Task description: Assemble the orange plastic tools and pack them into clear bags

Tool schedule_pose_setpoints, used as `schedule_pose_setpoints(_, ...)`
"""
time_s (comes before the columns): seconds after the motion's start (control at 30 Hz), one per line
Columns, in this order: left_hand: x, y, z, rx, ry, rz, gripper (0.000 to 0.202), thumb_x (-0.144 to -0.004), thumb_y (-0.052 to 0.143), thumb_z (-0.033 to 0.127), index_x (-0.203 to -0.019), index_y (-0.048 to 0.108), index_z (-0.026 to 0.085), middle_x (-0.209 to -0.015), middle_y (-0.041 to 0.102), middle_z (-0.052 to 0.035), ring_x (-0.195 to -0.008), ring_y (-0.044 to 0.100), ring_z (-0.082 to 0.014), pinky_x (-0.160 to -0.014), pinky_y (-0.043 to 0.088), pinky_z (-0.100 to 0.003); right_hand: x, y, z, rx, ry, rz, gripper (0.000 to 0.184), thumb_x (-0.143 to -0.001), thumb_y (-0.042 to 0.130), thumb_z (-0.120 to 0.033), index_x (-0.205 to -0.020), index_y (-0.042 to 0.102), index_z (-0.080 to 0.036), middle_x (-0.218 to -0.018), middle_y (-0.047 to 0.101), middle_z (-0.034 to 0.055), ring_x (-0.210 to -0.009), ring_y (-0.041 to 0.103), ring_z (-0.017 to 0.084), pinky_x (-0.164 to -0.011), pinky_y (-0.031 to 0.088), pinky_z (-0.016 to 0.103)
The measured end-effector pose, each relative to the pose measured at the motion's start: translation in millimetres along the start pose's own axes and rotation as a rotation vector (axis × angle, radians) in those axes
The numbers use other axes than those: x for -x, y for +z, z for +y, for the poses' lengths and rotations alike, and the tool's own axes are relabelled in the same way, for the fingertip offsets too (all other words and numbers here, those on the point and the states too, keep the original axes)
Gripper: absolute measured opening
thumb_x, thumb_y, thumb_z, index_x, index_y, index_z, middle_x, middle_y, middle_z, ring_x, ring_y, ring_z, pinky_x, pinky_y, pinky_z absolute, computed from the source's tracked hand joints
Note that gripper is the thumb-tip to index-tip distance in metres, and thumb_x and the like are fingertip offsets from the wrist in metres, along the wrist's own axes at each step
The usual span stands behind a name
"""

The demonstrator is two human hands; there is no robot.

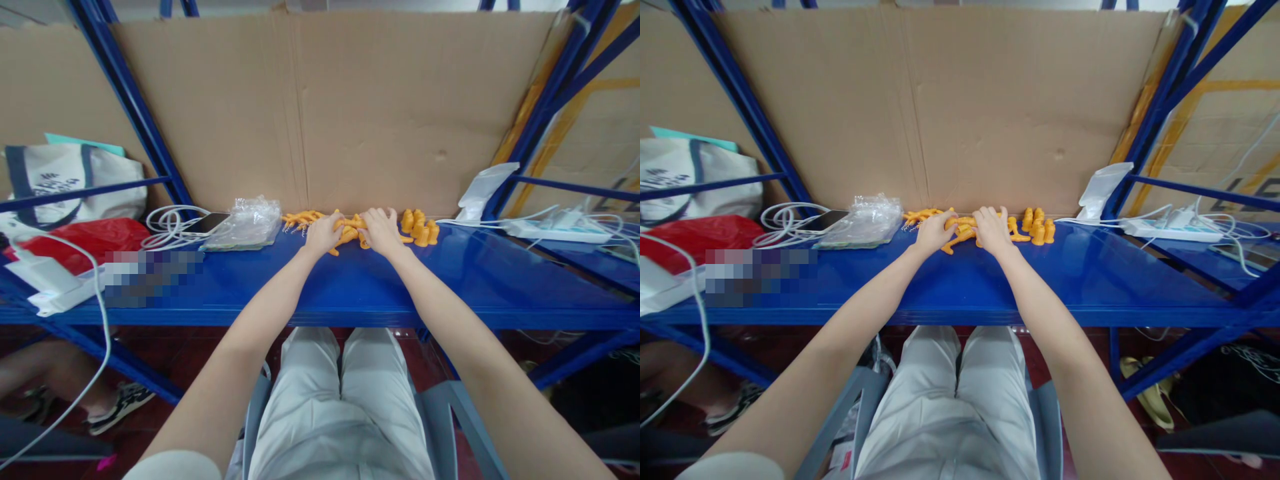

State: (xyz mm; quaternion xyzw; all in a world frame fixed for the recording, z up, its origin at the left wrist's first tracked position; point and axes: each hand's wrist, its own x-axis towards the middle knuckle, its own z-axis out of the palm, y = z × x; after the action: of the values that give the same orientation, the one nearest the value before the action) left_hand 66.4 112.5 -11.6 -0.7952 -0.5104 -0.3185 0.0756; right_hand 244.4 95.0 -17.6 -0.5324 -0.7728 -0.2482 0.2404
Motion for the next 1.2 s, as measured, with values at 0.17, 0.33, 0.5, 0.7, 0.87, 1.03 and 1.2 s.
schedule_pose_setpoints(0.17, 0, 2.3, -2, 0.002, -0.012, 0.019, 0.034, -0.093, 0.054, 0.024, -0.124, 0.068, 0.023, -0.122, 0.073, -0.0092, -0.114, 0.067, -0.0268, -0.097, 0.052, -0.038, 1, 5, 3, -0.010, -0.038, -0.015, 0.036, -0.096, 0.041, -0.023, -0.124, 0.062, -0.016, -0.119, 0.066, 0.0187, -0.114, 0.052, 0.034, -0.108, 0.025, 0.060)
schedule_pose_setpoints(0.33, -1, 5.2, -2, -0.011, -0.013, 0.003, 0.034, -0.092, 0.057, 0.025, -0.124, 0.068, 0.024, -0.119, 0.074, -0.0083, -0.112, 0.068, -0.0269, -0.095, 0.053, -0.038, 0, 6, 3, -0.003, -0.031, -0.049, 0.034, -0.091, 0.046, -0.019, -0.120, 0.062, -0.013, -0.115, 0.067, 0.0206, -0.113, 0.053, 0.035, -0.107, 0.027, 0.061)
schedule_pose_setpoints(0.5, -1, 6.7, -1, -0.010, -0.020, 0.001, 0.034, -0.092, 0.057, 0.026, -0.124, 0.069, 0.024, -0.117, 0.075, -0.0093, -0.111, 0.069, -0.0279, -0.094, 0.054, -0.039, 1, 5, 3, -0.008, -0.012, -0.025, 0.035, -0.089, 0.046, -0.017, -0.120, 0.060, -0.014, -0.117, 0.067, 0.0210, -0.114, 0.053, 0.036, -0.106, 0.026, 0.062)
schedule_pose_setpoints(0.7, -1, 5.9, 1, 0.000, -0.029, 0.000, 0.032, -0.092, 0.057, 0.025, -0.121, 0.069, 0.024, -0.115, 0.075, -0.0086, -0.110, 0.069, -0.0272, -0.093, 0.054, -0.037, 0, 4, 1, -0.016, 0.039, -0.056, 0.032, -0.091, 0.047, -0.017, -0.120, 0.058, -0.013, -0.115, 0.069, 0.0211, -0.114, 0.056, 0.034, -0.107, 0.025, 0.059)
schedule_pose_setpoints(0.87, -1, 4.1, -2, -0.011, -0.035, 0.005, 0.030, -0.092, 0.057, 0.027, -0.119, 0.069, 0.023, -0.108, 0.077, -0.0074, -0.107, 0.070, -0.0262, -0.091, 0.054, -0.035, -1, 10, 6, -0.070, 0.019, -0.047, 0.035, -0.096, 0.042, -0.024, -0.126, 0.057, -0.013, -0.122, 0.068, 0.0208, -0.116, 0.057, 0.034, -0.107, 0.026, 0.059)
schedule_pose_setpoints(1.03, -1, 4.5, -4, -0.012, -0.036, 0.011, 0.029, -0.091, 0.058, 0.026, -0.118, 0.070, 0.024, -0.109, 0.077, -0.0079, -0.107, 0.070, -0.0272, -0.092, 0.054, -0.036, 0, 16, 9, -0.082, -0.013, -0.062, 0.038, -0.097, 0.039, -0.023, -0.128, 0.061, -0.015, -0.123, 0.068, 0.0199, -0.118, 0.055, 0.034, -0.106, 0.028, 0.060)
schedule_pose_setpoints(1.2, 0, 5.8, -2, -0.016, -0.037, 0.011, 0.030, -0.090, 0.059, 0.025, -0.119, 0.070, 0.024, -0.109, 0.077, -0.0083, -0.107, 0.070, -0.0280, -0.092, 0.054, -0.037, -1, 14, 7, -0.061, -0.003, -0.095, 0.039, -0.095, 0.042, -0.021, -0.127, 0.063, -0.012, -0.120, 0.068, 0.0217, -0.118, 0.054, 0.036, -0.106, 0.027, 0.062)
